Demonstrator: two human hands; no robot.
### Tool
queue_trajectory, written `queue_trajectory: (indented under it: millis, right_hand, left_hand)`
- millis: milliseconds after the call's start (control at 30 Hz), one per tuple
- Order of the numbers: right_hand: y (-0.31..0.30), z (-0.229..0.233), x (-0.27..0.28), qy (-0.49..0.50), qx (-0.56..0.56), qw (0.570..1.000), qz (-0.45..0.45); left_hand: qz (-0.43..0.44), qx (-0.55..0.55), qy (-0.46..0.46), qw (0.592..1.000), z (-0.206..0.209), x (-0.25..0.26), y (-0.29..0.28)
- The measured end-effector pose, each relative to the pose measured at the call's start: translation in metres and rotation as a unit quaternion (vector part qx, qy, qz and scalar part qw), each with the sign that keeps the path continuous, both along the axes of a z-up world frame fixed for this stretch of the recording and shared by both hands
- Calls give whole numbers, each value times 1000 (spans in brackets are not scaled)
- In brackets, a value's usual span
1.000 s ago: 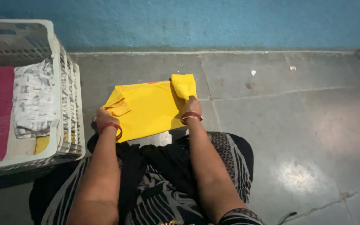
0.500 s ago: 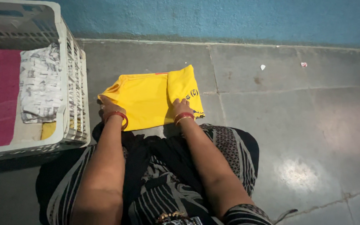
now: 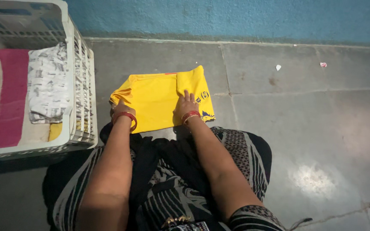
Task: The person sits on the floor and folds several pieces of clothing, including a pink and white towel, a white patterned cloth, and a yellow shirt. The person places each folded item into a white plastic laundry basket.
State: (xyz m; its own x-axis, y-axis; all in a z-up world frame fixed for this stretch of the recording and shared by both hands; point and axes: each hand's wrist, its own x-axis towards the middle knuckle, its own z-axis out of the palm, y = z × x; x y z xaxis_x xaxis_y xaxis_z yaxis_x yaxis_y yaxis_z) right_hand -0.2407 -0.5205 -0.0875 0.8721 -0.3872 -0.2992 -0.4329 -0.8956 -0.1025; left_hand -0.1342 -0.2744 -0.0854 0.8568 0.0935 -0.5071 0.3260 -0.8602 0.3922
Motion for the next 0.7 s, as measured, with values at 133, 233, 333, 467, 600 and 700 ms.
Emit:
queue_trajectory:
  millis: [133, 233, 333, 467, 600, 700]
  right_hand:
    - [-5, -13, 8, -148, 12, 988, -29]
    - [0, -15, 6, -158, -5, 986, 47]
    - [15, 2, 0, 1, 4, 999, 47]
    - [31, 35, -8, -4, 32, 999, 33]
    - [33, 34, -9, 29, 16, 997, 67]
    - [25, 11, -6, 7, 20, 997, 75]
  left_hand:
    - [60, -28, -14, 998, 4, 4, 2]
    - [79, -54, 10, 995, 6, 0, 1]
    - [80, -88, 24, 993, 8, 1, -1]
    - [72, -112, 21, 991, 0, -1, -1]
    - [23, -80, -28, 996, -10, 3, -7]
    - [57, -117, -16, 991, -22, 9, -9]
